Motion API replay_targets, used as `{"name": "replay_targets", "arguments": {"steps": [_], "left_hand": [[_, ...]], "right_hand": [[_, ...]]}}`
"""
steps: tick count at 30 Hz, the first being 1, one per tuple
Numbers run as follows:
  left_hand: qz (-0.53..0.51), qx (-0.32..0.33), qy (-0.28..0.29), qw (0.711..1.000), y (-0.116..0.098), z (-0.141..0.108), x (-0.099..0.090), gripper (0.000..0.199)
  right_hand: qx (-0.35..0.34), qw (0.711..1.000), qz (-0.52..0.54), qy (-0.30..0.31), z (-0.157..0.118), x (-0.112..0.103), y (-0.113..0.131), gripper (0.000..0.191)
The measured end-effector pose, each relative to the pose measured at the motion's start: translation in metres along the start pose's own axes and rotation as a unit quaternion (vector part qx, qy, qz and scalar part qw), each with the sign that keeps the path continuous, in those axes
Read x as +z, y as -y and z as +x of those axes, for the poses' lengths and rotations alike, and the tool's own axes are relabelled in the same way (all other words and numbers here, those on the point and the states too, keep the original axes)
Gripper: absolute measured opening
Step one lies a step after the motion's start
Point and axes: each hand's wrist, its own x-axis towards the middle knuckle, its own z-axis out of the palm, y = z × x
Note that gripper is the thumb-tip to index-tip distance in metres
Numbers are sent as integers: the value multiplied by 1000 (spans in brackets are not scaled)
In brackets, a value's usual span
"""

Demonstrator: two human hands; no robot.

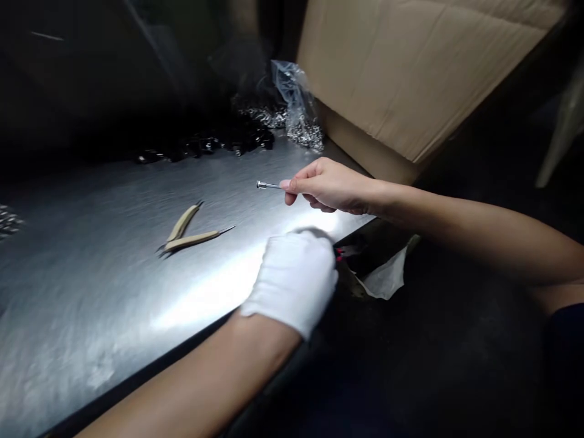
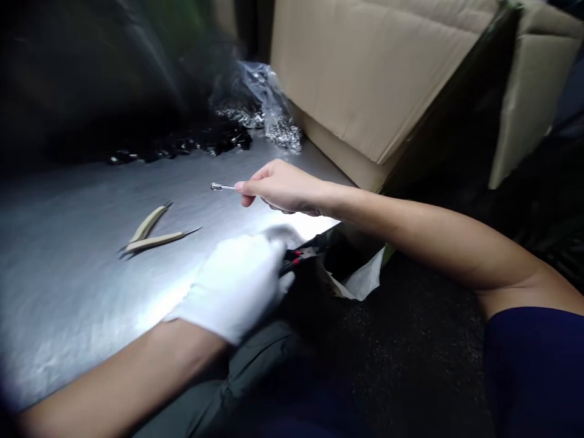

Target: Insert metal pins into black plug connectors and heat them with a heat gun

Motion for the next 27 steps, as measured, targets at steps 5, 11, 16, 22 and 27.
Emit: {"name": "replay_targets", "arguments": {"steps": [5, 11, 16, 22, 27], "left_hand": [[250, 100, -64, 961, -76, 61, 36, 40], [278, 156, -112, 941, -75, 67, 58, 39], [171, 85, -44, 981, -36, -5, 24, 16], [-5, -135, 33, 990, 39, -110, -15, 12], [-15, -249, 2, 968, 103, -179, -30, 18]], "right_hand": [[-6, 999, -7, -39, -20, -25, -3, 30], [-4, 997, -28, -68, -26, -32, -18, 33], [-13, 998, -68, 4, -16, -13, -17, 40], [-45, 968, -205, 140, 20, 53, 4, 39], [-70, 905, -380, 177, 47, 108, 32, 30]]}}
